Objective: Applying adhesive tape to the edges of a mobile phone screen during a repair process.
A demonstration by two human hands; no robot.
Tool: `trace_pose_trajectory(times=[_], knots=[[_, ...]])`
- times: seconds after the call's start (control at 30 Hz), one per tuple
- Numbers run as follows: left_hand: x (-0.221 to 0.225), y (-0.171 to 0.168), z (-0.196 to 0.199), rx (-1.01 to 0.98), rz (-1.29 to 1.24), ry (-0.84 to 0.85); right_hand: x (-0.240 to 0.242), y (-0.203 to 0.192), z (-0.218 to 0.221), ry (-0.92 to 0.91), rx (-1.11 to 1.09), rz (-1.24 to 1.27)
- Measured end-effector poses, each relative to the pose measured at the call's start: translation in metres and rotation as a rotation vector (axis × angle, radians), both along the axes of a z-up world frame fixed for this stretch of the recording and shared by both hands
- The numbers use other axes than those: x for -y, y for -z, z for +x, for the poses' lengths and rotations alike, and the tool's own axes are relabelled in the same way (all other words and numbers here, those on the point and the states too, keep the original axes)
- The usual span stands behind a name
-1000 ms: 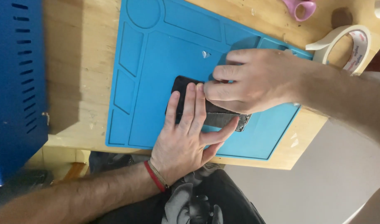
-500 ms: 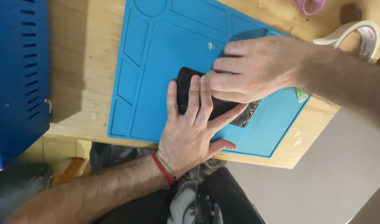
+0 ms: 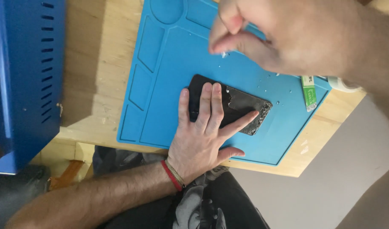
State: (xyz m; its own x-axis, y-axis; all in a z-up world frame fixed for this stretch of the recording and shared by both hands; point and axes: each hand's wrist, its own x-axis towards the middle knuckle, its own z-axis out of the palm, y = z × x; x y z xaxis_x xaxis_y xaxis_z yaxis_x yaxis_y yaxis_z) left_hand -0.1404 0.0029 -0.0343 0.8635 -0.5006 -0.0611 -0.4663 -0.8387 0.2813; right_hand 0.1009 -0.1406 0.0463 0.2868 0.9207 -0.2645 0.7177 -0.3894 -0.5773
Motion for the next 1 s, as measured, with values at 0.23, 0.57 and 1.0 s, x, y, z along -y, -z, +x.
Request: trace_pose_trajectory(times=[0.23,0.57,1.0], knots=[[-0.002,0.002,0.000,-0.006,-0.049,0.001,0.036,0.018,-0.020,-0.206,-0.131,0.284],[-0.002,0.000,0.002,-0.006,-0.030,-0.001,0.034,0.043,-0.042,-0.326,0.443,0.353],[-0.003,0.002,0.001,0.010,-0.015,0.012,0.038,0.073,-0.062,-0.249,0.613,0.273]])
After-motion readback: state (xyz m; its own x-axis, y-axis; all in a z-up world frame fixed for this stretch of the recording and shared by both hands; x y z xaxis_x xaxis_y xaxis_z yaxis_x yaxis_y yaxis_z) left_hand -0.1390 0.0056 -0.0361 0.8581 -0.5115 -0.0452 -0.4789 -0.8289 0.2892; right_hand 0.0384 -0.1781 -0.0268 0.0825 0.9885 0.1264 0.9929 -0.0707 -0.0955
